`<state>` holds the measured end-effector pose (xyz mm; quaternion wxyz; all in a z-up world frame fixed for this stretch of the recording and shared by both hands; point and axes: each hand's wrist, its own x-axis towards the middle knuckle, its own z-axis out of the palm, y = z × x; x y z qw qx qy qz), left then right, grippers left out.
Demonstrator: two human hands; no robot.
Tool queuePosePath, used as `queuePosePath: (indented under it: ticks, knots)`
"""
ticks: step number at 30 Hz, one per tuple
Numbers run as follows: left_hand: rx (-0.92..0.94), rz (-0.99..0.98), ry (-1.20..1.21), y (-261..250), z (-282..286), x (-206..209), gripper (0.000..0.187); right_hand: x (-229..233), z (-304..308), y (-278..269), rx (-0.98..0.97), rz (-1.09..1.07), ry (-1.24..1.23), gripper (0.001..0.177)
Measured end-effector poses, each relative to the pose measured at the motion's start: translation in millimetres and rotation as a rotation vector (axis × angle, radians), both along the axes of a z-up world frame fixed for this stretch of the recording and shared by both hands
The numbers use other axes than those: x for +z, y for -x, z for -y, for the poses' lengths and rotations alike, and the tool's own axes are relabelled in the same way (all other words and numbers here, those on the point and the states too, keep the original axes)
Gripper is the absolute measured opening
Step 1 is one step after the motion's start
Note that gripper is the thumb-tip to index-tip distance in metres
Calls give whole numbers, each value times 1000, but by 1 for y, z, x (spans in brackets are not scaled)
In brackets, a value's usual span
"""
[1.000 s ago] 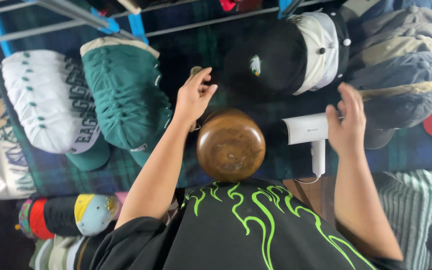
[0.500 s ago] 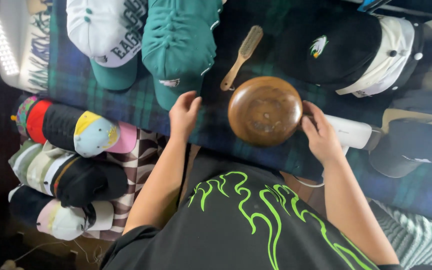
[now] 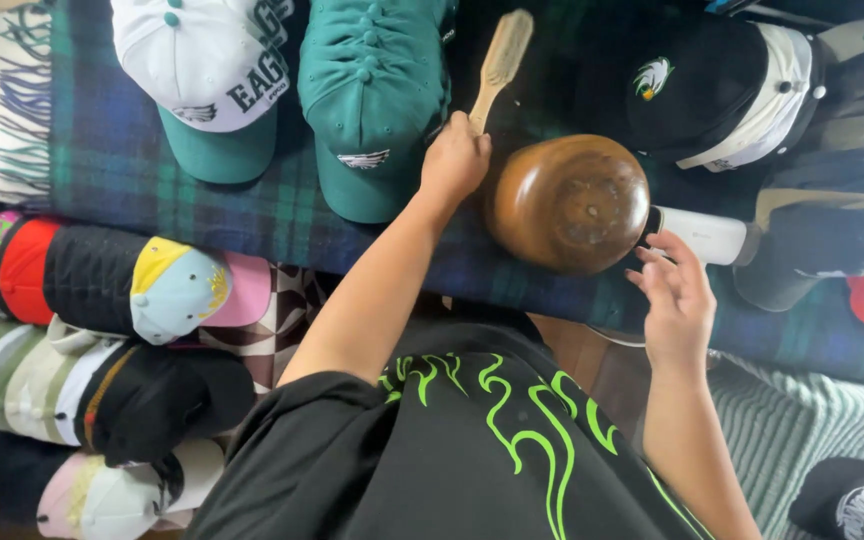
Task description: Cleaning and restoring the shape of baseball caps using a hair dryer and a brush.
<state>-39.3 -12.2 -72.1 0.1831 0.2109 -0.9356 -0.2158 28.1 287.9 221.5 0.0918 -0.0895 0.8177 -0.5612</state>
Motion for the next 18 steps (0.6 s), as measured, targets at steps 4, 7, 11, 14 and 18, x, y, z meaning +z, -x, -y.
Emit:
queuePosePath:
  ticks: [4, 7, 11, 14, 18]
  knots:
    - [-85, -101, -392, -77, -1, 216, 34, 21, 34, -23, -12, -86, 125, 34]
    - [-213, -187, -482, -123, -19, 295, 38, 37, 82, -40, 55, -141, 222, 42]
    - [-707, -433, -289, -162, -25, 295, 28, 25, 128, -75, -67, -82, 268, 34]
    - [-857, -383, -392, -187, -11, 277, 44, 6, 109, -92, -235, -38, 218, 19]
    - [-545, -12, -735, -221, 39, 219, 36, -80, 21, -107, -412, -67, 49, 18]
